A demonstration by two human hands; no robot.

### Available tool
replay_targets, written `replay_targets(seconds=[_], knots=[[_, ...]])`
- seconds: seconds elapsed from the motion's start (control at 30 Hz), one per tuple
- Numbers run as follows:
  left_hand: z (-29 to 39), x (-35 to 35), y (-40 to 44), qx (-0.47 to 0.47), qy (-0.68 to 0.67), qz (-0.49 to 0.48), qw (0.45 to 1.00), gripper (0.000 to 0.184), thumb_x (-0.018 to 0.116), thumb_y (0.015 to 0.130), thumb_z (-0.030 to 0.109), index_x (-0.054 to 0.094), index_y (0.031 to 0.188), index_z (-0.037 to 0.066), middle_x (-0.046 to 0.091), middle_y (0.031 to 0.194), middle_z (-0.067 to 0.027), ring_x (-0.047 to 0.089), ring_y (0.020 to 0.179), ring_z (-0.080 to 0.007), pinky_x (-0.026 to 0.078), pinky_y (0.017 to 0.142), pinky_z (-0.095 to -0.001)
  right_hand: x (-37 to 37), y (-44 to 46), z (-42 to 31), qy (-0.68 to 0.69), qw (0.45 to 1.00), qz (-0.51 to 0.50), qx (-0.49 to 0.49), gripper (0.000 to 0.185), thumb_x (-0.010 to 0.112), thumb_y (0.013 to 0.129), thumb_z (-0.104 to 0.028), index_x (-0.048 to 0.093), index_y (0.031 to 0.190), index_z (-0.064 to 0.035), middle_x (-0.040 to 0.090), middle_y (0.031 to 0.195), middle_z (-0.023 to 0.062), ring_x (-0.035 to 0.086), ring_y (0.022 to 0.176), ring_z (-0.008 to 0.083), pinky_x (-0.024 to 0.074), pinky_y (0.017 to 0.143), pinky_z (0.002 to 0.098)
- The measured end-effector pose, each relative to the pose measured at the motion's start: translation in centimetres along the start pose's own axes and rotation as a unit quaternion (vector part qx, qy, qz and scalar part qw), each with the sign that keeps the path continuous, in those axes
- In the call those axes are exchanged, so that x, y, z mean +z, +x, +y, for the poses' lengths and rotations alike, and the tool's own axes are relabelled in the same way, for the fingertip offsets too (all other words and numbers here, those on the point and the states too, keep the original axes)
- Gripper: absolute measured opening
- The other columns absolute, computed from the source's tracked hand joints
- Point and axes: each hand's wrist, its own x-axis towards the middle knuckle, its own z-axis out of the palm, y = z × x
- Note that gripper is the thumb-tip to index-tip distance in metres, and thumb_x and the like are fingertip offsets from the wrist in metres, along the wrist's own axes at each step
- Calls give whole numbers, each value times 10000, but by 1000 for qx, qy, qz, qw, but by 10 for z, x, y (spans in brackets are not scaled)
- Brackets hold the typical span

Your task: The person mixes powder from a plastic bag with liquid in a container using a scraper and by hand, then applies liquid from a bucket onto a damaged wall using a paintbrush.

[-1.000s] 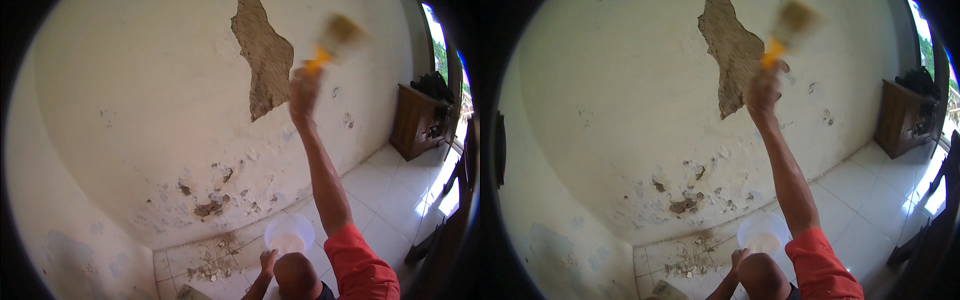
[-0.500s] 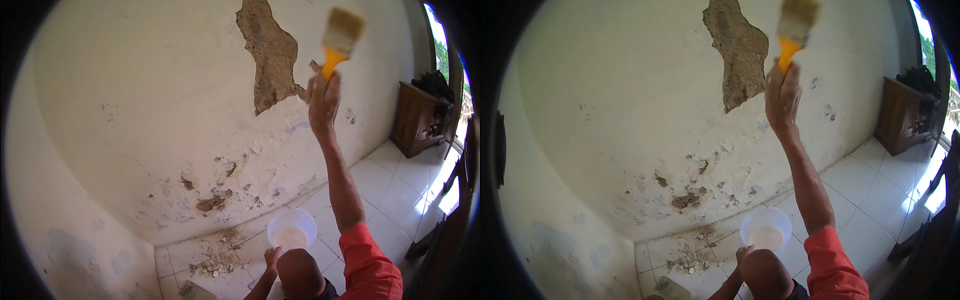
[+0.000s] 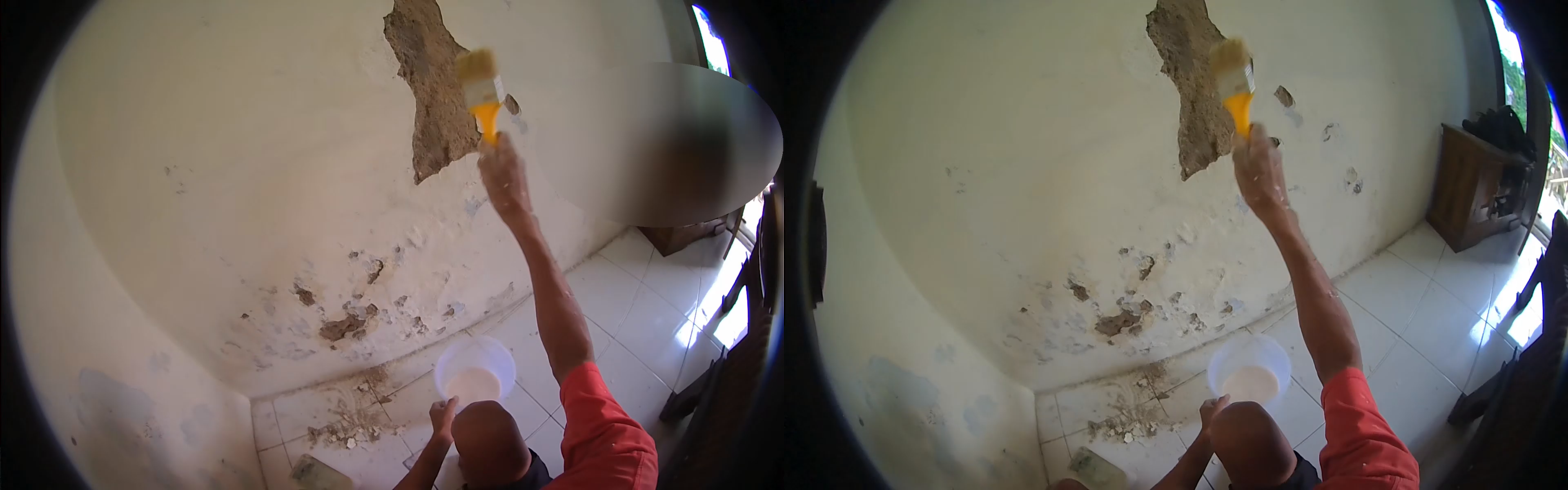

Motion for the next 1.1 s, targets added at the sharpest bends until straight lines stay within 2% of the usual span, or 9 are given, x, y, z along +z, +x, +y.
replay_targets(seconds=[0.2,0.33,0.53,0.63,0.77,0.8,0.87,0.9,1.1], knots=[[6,3,-5,33,44,16,998,353,769,801,268,549,740,-1,563,630,-64,518,534,-141,437,486,-321,-12,21,-93,395,880,199,-173,134,448,978,-171,473,970,-39,519,731,11,473,561,71,399,459,242],[23,7,-26,-2,-62,-3,998,341,764,810,255,547,776,-6,549,662,-51,509,533,-156,438,487,-338,39,47,-3,-75,985,25,-153,205,459,995,-223,463,971,-20,542,692,126,534,572,206,437,529,378],[17,-1,-14,-4,-10,-18,1000,310,754,827,237,529,825,25,522,681,-39,496,578,-130,415,488,-311,-1,1,-19,-68,996,-52,-36,192,467,1004,-202,442,955,-19,605,688,199,607,567,352,448,489,465],[21,5,-20,-9,-9,-5,1000,311,754,821,233,524,816,25,520,697,-45,495,605,-134,417,501,-320,-23,16,-28,64,985,91,-133,168,436,1016,-190,455,934,-45,498,601,37,454,489,93,357,384,297],[34,10,-31,14,0,33,999,315,759,806,220,518,818,17,529,722,-52,493,607,-140,429,522,-326,-36,30,-72,267,909,238,-215,242,451,1029,-257,459,919,-42,533,635,36,485,516,75,386,425,298],[24,12,-24,0,-1,38,999,322,763,799,217,519,832,9,542,747,-59,493,616,-144,438,538,-323,-15,50,-26,402,885,155,-175,240,461,1021,-259,456,934,-35,553,643,72,522,530,132,404,449,337],[9,12,-19,-13,-22,14,1000,324,761,799,216,516,837,8,542,753,-58,494,617,-148,443,542,-326,6,36,41,-142,981,71,-116,248,494,993,-265,452,957,-23,601,710,210,595,627,377,427,539,489],[9,7,-16,-12,-40,-10,999,325,760,799,214,513,842,7,541,759,-57,495,617,-152,447,546,-329,10,13,58,-174,980,-1,-92,246,504,979,-253,441,975,-15,585,784,296,554,723,514,402,599,570],[39,9,-32,-17,-69,12,997,280,742,814,161,493,858,40,478,733,-20,466,596,-96,404,458,-268,-36,-124,55,-116,975,-157,103,256,525,978,-278,455,954,-32,578,740,280,575,709,475,404,559,521]])
